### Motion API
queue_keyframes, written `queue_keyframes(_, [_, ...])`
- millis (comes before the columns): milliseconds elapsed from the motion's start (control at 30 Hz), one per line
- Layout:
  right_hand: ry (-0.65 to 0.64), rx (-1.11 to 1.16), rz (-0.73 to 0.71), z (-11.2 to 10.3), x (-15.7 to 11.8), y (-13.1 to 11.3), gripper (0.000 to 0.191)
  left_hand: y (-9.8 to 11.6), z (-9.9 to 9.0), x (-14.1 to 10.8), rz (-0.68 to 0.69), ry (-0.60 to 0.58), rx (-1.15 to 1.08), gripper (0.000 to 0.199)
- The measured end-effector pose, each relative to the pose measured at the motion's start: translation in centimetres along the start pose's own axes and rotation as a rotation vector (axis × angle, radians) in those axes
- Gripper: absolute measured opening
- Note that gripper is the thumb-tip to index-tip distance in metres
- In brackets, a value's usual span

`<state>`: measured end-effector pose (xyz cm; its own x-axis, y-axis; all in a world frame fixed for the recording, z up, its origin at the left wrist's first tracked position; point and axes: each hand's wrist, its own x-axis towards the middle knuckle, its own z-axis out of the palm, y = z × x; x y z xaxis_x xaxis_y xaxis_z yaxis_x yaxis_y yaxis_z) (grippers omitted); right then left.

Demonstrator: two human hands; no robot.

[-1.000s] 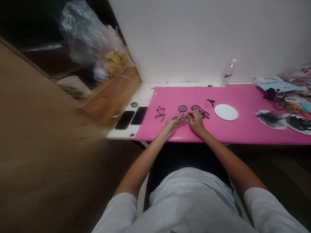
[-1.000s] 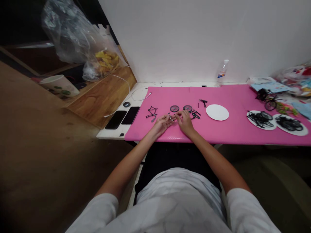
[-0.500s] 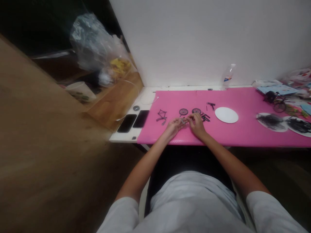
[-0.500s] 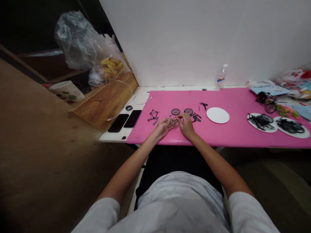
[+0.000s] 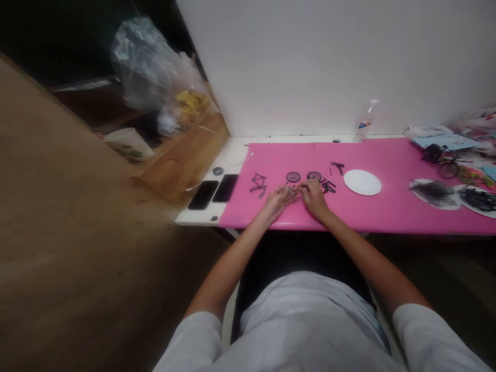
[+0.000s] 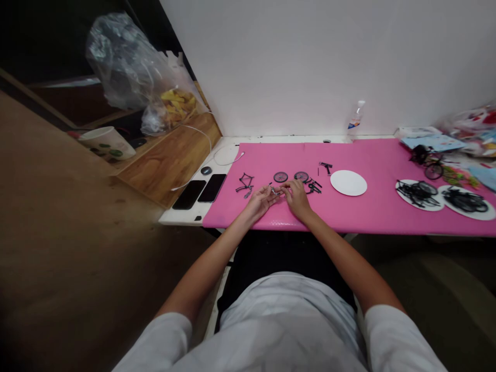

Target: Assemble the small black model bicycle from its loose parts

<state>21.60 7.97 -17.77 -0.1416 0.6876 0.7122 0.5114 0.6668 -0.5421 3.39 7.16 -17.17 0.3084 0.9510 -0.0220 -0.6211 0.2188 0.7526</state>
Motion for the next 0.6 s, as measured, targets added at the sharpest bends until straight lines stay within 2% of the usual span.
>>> queue_keyframes(367, [-0.034,-0.001,-0.018,0.04,0.00,-0.45,0.015,0.02,0.29,-0.02,-0.015,0.037,0.019,0.030])
queue_keyframes(600, [-0.042,0.027,-0.085,-0.01,-0.03,-0.99,0.017,-0.19,0.43,0.13,-0.019,0.072,0.027,0.036])
